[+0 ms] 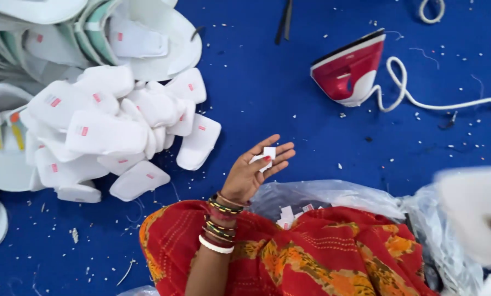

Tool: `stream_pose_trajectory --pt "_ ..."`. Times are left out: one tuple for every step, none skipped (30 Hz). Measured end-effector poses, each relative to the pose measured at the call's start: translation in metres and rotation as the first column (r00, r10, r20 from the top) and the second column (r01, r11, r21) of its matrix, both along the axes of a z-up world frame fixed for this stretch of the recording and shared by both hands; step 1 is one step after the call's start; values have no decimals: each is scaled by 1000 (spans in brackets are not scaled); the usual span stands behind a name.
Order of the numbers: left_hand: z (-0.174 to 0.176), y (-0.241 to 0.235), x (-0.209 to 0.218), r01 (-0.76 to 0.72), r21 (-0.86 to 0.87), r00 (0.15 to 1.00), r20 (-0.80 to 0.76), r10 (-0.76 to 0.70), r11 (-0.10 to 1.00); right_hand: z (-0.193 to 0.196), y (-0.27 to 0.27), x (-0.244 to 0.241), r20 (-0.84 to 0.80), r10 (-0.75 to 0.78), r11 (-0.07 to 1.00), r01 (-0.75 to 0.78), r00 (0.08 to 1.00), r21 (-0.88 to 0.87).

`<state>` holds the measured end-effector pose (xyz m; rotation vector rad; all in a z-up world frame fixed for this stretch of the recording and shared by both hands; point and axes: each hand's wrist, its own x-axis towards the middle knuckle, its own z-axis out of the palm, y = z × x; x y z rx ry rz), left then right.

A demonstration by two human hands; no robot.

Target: Ironing small labels onto white shoe components.

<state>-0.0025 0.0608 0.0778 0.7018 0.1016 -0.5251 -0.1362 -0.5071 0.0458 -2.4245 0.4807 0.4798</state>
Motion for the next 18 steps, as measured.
stream_pose_trajectory --pt "1 1 2 16 27 1000 6 -16 999 13 51 19 42 -40 997 37 998 70" --pt "1 2 1 8 30 1000 7 -8 1000 23 103 57 77 -80 988 69 994 140" --pt "1 2 1 19 40 1000 5 -19 999 39 161 85 109 -123 973 98 986 210" --pt "0 2 1 32 50 999 2 -33 998 61 223 106 136 -170 951 127 976 281" --pt "-2 5 2 26 53 1000 3 -27 998 32 253 121 136 -165 951 121 977 284" --pt "-5 6 1 31 64 999 -11 -30 997 2 282 132 126 -204 906 138 971 401" --pt "-9 7 1 36 75 999 -25 -34 997 -28 311 143 111 -242 846 154 964 511" --pt "-12 8 1 33 76 999 -26 -31 997 -40 328 144 109 -239 846 152 965 512" --pt "-15 9 2 28 86 999 -38 -25 996 -52 344 145 81 -153 885 100 985 454" --pt "-18 10 4 29 97 998 -51 -24 995 -64 360 146 48 -72 916 47 996 397" --pt "-17 10 6 32 98 998 -53 -27 995 -39 367 141 46 -75 916 51 996 399" --pt "-18 10 7 30 113 998 -66 -23 993 -13 372 135 321 130 975 -180 938 131" --pt "-18 10 8 28 128 997 -79 -18 991 12 378 130 502 383 923 -333 775 -191" --pt "-26 8 5 31 124 996 -87 -20 992 24 378 127 495 384 923 -333 780 -192" --pt "-34 6 3 38 121 995 -98 -26 992 36 379 125 610 384 911 -391 693 -129" --pt "-41 4 3 42 118 994 -101 -30 992 48 380 126 720 363 888 -453 591 -76" --pt "-50 2 1 42 116 994 -101 -30 992 46 379 130 719 365 888 -453 591 -78" --pt "-60 1 0 62 108 994 -91 -52 992 45 379 134 724 460 825 -549 514 -135"
